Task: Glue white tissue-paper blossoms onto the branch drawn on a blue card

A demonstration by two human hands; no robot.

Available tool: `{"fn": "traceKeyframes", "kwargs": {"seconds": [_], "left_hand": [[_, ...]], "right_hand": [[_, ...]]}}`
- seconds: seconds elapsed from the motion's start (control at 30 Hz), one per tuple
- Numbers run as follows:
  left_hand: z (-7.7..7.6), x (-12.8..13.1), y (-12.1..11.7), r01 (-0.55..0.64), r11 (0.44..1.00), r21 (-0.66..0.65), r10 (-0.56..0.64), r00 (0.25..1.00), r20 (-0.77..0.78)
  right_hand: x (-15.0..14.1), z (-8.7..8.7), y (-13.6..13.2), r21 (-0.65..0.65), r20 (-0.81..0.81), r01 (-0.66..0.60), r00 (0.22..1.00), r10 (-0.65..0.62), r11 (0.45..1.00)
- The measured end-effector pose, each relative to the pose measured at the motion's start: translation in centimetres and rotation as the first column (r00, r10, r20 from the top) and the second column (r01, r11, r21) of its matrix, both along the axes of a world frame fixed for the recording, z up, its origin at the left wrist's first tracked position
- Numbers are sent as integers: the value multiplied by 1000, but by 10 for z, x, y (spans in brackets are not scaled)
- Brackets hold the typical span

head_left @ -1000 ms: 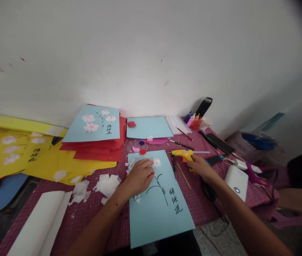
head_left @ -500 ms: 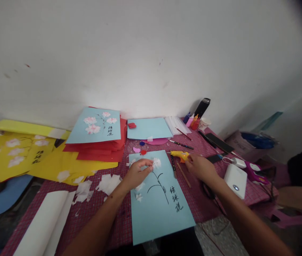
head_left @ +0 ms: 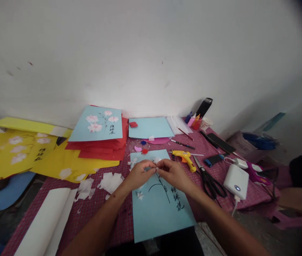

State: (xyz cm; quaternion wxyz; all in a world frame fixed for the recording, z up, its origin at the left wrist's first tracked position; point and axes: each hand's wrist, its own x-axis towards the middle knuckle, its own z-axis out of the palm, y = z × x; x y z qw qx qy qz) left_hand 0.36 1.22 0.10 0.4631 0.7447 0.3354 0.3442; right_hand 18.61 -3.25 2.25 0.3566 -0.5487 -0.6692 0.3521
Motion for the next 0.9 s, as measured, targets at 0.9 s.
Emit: {"fn": "traceKeyframes", "kwargs": {"seconds": [0.9], "left_hand": [[-16, -6, 1, 77, 893, 443, 91, 934, -347]], "right_hand": [[30, -24, 45, 210, 524, -12, 846, -102, 978]]}}
